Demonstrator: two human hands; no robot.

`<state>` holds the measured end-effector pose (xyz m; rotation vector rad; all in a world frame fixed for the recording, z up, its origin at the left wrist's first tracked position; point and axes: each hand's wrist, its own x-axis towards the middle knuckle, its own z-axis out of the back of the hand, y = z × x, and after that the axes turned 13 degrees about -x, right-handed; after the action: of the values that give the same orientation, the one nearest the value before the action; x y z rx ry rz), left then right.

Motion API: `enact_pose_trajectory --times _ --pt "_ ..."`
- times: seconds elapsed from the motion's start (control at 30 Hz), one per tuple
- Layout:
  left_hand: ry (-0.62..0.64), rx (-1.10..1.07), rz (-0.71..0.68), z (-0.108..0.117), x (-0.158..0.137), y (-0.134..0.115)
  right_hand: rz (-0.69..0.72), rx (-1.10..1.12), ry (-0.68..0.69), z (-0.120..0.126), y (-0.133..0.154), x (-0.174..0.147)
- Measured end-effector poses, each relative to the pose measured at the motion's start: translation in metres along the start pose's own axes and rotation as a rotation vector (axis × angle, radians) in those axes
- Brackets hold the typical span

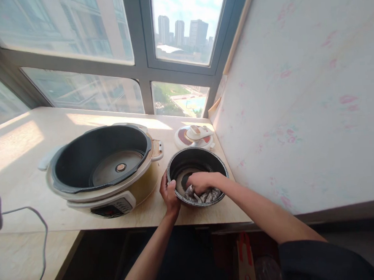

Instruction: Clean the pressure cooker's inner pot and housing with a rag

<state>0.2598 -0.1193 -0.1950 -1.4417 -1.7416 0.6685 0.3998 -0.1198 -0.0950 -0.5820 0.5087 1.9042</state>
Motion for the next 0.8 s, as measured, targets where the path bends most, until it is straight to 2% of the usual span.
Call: enact_pose_trajectory --times 0.1,0.23,0.3,0.37,0.5,0.6,0.67,0.8 --pt "0.008 0.011 0.001 0.001 0.001 -0.001 -0.051 0.017 -0.113 0.008 -0.013 -0.017" --pt "0.043 0.040 -0.006 0.003 0.003 -0.004 -0.029 0.145 -0.419 0.022 -0.034 -0.051" --pt "0.047 0.058 -0.005 0.003 0.003 -0.005 -0.096 0.178 -0.561 0.028 -0.042 -0.071" --pt "0.047 0.068 -0.002 0.003 0.003 -0.005 -0.222 0.160 -0.642 0.030 -0.046 -0.085" --pt "0.057 0.060 -0.008 0.003 0.004 -0.006 -0.485 0.057 -0.642 0.024 -0.040 -0.086" --pt "0.066 0.058 -0.008 0.004 0.004 -0.005 -0.586 -0.067 -0.609 0.015 -0.026 -0.066" --pt "0.070 0.058 -0.003 0.005 0.005 -0.004 -0.582 -0.149 -0.580 0.011 -0.017 -0.048" --pt "0.067 0.061 0.001 0.007 0.007 -0.002 -0.476 -0.209 -0.524 0.011 -0.011 -0.014"
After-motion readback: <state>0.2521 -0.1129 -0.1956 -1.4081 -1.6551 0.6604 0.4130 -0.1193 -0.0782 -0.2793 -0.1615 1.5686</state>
